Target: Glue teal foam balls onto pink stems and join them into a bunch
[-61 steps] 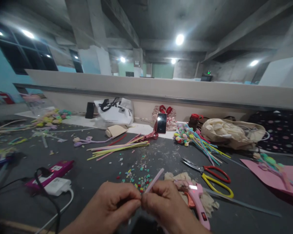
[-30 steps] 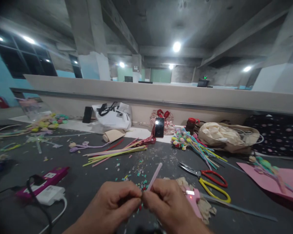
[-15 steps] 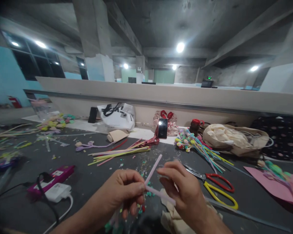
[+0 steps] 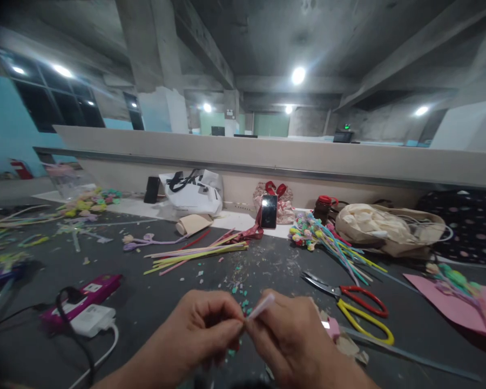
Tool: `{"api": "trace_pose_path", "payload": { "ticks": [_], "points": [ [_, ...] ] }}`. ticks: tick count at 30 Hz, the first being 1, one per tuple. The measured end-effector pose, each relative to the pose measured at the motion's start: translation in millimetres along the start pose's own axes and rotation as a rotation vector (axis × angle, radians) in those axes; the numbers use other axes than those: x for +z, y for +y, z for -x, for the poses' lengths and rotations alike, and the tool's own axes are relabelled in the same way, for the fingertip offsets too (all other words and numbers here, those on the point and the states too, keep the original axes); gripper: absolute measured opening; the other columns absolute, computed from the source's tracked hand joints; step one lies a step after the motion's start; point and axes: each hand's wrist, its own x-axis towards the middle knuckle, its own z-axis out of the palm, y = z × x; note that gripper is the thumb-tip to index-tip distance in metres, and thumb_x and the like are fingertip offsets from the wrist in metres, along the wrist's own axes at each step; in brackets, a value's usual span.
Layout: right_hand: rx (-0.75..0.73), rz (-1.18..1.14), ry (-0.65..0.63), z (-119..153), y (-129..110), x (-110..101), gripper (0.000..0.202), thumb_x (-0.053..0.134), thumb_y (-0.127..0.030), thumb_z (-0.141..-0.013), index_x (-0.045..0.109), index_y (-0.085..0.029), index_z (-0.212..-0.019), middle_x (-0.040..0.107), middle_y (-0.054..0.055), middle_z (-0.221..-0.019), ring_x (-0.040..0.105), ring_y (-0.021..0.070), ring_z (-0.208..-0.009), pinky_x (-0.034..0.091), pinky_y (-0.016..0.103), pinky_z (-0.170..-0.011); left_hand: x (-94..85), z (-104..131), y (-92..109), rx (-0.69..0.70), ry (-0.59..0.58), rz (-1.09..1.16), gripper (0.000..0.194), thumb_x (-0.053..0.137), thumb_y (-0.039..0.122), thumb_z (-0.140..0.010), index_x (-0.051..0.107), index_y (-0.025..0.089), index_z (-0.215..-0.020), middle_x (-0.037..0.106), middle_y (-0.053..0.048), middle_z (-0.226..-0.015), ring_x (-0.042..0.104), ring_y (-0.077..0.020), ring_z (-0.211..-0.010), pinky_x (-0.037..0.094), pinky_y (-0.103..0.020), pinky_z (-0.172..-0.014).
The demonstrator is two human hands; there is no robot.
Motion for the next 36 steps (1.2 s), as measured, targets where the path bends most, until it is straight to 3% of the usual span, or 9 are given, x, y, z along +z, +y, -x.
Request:
{"api": "trace_pose_path", "payload": {
  "ticks": [3,5,9,14,17,19,24,30,36],
  "points": [
    [0.438,-0.483,-0.103,-4,0,4,0.032,0.039,-0.034,-0.08,0.049,-0.016,-0.055,0.036,-0.006,-0.042,0.031,0.0058,-0.037,0.023,0.017,-0.035,1.0,3,3,0.258,0.125,-0.322,0.02,0.048,0.026,-0.073,0.063,0.018,-0.065,0.058,0.001,-0.059,0.052,-0.0097,-0.056,0.038,-0.019,-0.053],
    [0.589,-0.694,-0.132,-7,0,6,0.034,0.041,-0.037,-0.077,0.049,-0.015,-0.053,0.029,-0.008,-0.036,0.022,0.004,-0.031,0.016,0.016,-0.03,1.6,3,4,0.322,0.145,-0.383,0.024,0.045,0.029,-0.076,0.065,0.019,-0.068,0.06,0.0,-0.062,0.054,-0.0107,-0.06,0.038,-0.019,-0.056],
    [0.569,-0.661,-0.08,-11,-1,3,0.034,0.048,-0.04,-0.074,0.05,-0.014,-0.053,0.037,-0.007,-0.04,0.026,0.0029,-0.031,0.017,0.015,-0.03,3.1,0,3,0.098,0.088,-0.129,0.019,0.048,0.029,-0.073,0.063,0.017,-0.071,0.056,0.001,-0.055,0.052,-0.0098,-0.05,0.037,-0.018,-0.045],
    [0.401,-0.498,-0.05,-10,10,-12,0.039,0.036,-0.04,-0.082,0.055,-0.013,-0.06,0.045,-0.003,-0.048,0.039,0.0059,-0.037,0.031,0.016,-0.034,0.6,-5,1,-0.034,0.006,0.195,0.017,0.053,0.029,-0.069,0.057,0.014,-0.065,0.054,0.002,-0.051,0.049,-0.0074,-0.041,0.033,-0.016,-0.037],
    [0.069,-0.136,0.184,-6,22,-20,0.018,0.045,-0.025,-0.081,0.058,-0.017,-0.089,0.056,0.005,-0.081,0.055,0.0126,-0.067,0.045,0.021,-0.055,-1.7,-8,-1,-0.085,-0.043,0.376,0.015,0.056,0.029,-0.066,0.054,0.014,-0.064,0.055,0.003,-0.05,0.048,-0.006,-0.038,0.031,-0.014,-0.034],
    [-0.184,0.082,0.222,-5,26,-22,0.027,0.049,-0.016,-0.078,0.053,-0.019,-0.104,0.051,0.009,-0.103,0.052,0.0167,-0.089,0.046,0.024,-0.068,-2.0,-9,-1,-0.106,-0.069,0.429,0.013,0.057,0.027,-0.065,0.054,0.014,-0.063,0.056,0.003,-0.049,0.047,-0.0054,-0.037,0.03,-0.013,-0.033],
    [-0.459,0.322,0.116,-7,15,-20,0.018,0.054,-0.016,-0.076,0.056,-0.018,-0.093,0.06,0.007,-0.087,0.054,0.016,-0.077,0.043,0.028,-0.064,-1.2,-9,-1,-0.102,-0.14,0.438,0.013,0.057,0.026,-0.065,0.054,0.013,-0.063,0.057,0.002,-0.049,0.046,-0.0049,-0.036,0.03,-0.013,-0.032],
    [-0.327,0.238,0.076,-7,-2,-18,0.013,0.044,-0.017,-0.081,0.054,-0.017,-0.073,0.055,0.0,-0.063,0.048,0.0094,-0.055,0.035,0.02,-0.051,0.7,-4,4,-0.045,-0.108,0.291,0.014,0.057,0.027,-0.066,0.057,0.013,-0.064,0.053,0.003,-0.05,0.044,-0.005,-0.037,0.032,-0.015,-0.035],
    [0.245,-0.063,-0.134,-11,-8,-15,0.031,0.036,-0.025,-0.082,0.04,-0.017,-0.052,0.033,-0.006,-0.047,0.034,0.0069,-0.045,0.025,0.017,-0.041,7.0,-2,5,0.139,0.092,-0.05,0.014,0.051,0.022,-0.069,0.061,0.015,-0.062,0.05,0.004,-0.051,0.047,-0.0069,-0.047,0.036,-0.017,-0.045]
  ]
}}
